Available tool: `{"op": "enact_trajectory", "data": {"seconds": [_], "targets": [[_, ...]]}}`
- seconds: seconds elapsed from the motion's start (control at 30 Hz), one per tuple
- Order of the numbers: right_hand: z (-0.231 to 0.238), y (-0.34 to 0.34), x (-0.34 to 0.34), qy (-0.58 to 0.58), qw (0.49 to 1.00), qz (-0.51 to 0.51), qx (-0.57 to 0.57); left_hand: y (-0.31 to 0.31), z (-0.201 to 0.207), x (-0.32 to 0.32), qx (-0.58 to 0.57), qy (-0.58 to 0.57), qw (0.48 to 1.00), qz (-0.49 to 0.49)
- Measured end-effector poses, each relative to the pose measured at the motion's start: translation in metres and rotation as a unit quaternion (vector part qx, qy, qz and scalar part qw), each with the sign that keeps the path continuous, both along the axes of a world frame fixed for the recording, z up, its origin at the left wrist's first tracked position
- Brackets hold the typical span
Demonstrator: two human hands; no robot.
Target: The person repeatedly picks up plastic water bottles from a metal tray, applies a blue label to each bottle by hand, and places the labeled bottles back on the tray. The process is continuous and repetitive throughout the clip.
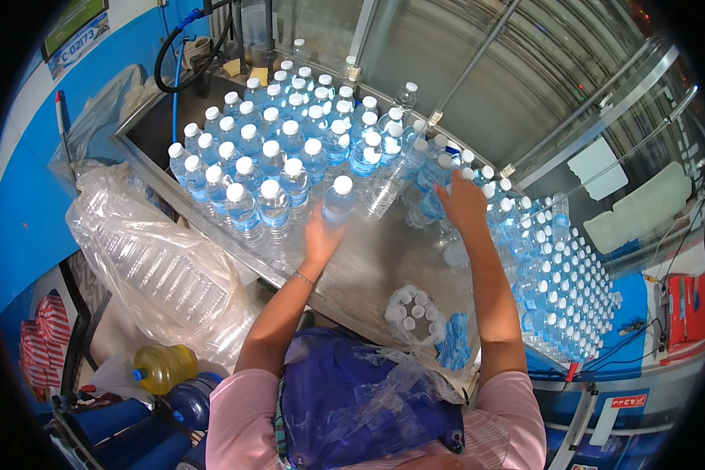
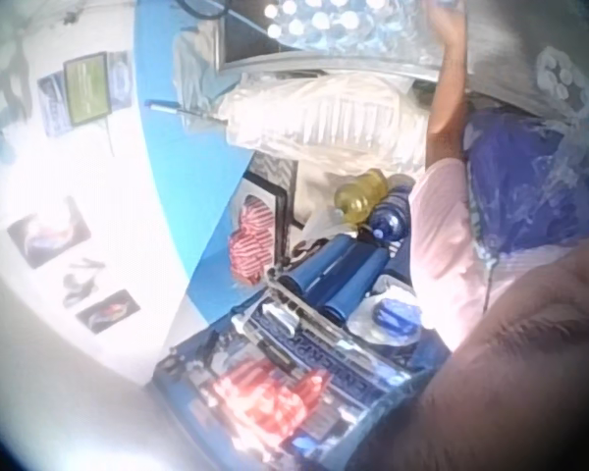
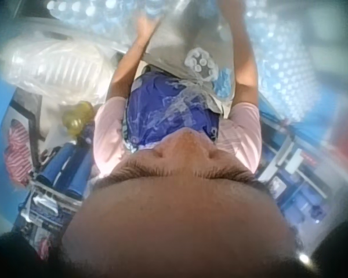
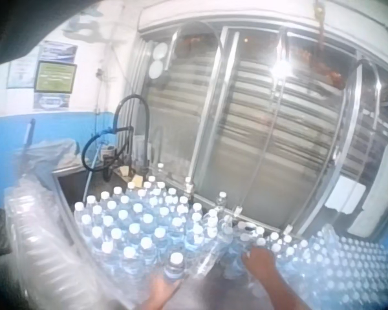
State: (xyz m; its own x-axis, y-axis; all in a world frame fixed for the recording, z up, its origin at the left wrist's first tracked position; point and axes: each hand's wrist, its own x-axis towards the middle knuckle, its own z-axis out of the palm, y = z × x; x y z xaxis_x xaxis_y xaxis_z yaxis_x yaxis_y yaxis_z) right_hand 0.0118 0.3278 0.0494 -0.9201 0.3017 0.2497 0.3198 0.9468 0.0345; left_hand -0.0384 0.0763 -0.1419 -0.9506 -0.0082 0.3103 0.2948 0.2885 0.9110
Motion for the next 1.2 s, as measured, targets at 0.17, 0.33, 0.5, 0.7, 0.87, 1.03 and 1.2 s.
{"op": "enact_trajectory", "data": {"seconds": [0.17,0.33,0.5,0.7,0.87,1.03,1.2], "targets": [[-0.003,-0.042,0.012,0.205,0.929,0.28,-0.127,0.001,0.027,0.018,-0.039,0.073,0.996,-0.032],[-0.032,-0.058,0.02,0.207,0.716,0.309,-0.591,0.005,0.082,0.071,-0.047,-0.095,0.956,-0.274],[-0.045,-0.055,0.037,0.194,0.221,0.348,-0.89,0.001,0.103,0.095,0.429,-0.495,0.48,-0.583],[-0.006,-0.026,0.071,0.151,0.773,0.227,-0.573,-0.004,0.114,0.091,0.127,-0.275,0.796,-0.524],[0.019,-0.012,0.083,0.228,0.789,0.425,-0.381,-0.016,0.127,0.089,0.363,-0.503,0.387,-0.683],[0.03,-0.015,0.09,0.088,0.856,0.328,-0.391,-0.015,0.125,0.091,0.173,-0.342,0.663,-0.643],[0.036,-0.023,0.098,0.176,0.781,0.451,-0.394,-0.025,0.115,0.109,0.38,-0.56,0.327,-0.659]]}}
